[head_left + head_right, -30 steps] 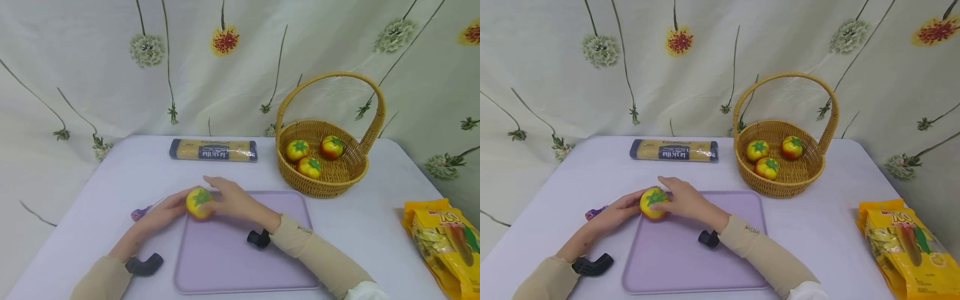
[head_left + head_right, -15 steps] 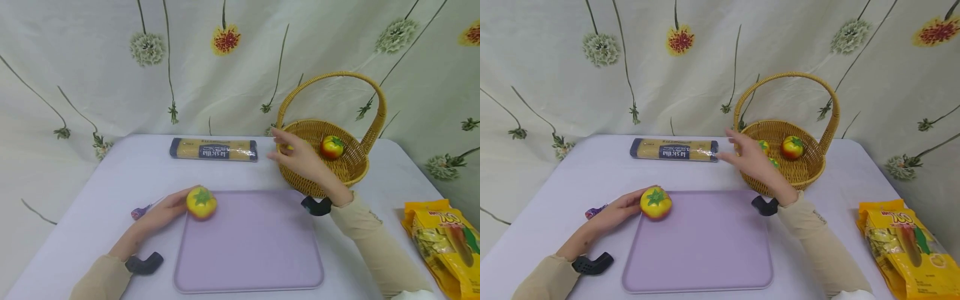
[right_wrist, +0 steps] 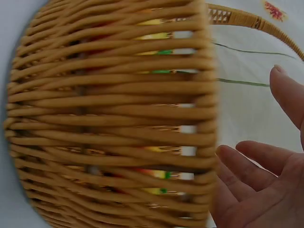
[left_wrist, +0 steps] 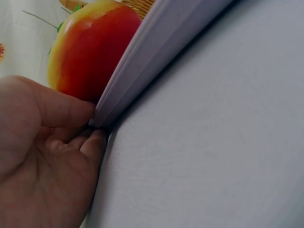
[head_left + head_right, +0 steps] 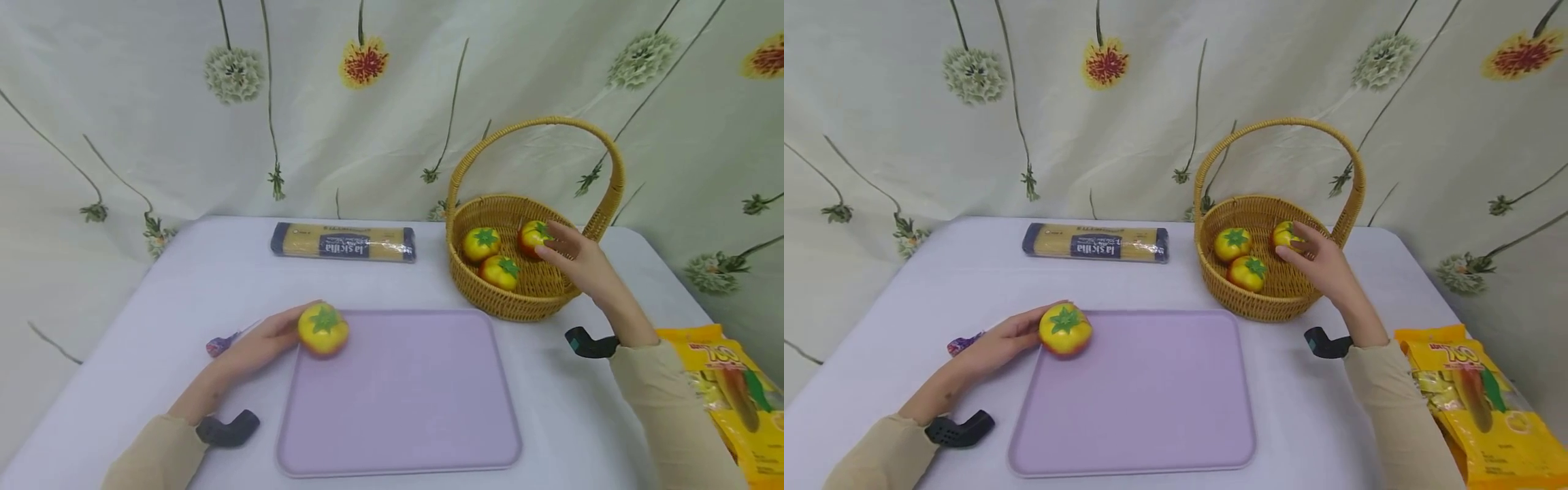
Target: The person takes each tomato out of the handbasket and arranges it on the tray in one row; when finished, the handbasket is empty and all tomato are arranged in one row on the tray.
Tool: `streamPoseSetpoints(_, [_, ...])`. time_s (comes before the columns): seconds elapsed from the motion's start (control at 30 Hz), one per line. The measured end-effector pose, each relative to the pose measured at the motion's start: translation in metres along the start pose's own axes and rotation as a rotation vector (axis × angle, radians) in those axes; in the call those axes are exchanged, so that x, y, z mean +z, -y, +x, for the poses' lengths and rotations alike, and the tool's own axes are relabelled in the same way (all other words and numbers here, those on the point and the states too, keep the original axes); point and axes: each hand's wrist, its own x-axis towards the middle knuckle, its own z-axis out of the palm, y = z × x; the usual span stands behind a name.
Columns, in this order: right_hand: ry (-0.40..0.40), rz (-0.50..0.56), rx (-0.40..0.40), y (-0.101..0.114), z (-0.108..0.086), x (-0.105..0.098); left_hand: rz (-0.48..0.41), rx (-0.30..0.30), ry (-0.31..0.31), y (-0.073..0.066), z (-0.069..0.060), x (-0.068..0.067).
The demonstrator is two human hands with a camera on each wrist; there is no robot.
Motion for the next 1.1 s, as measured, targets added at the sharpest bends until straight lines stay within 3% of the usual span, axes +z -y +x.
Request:
streamPoseSetpoints(0.13, [0.070,-0.001,0.005,-0.007,0.003,0.007,-0.006,-0.007,0.000,0.000,-0.001,-0.001])
streamPoseSetpoints(0.53, [0.234,-0.138,-0.054,-0.004,0.014,0.023,-0.012,-0.021,0.007,-0.004,0.002,0.000])
streamPoseSetpoints(1.1, [0.288,-0.305,-0.144,-0.008,0.020,0.033,-0.023,-0.028,0.007,-0.001,-0.001,0.000])
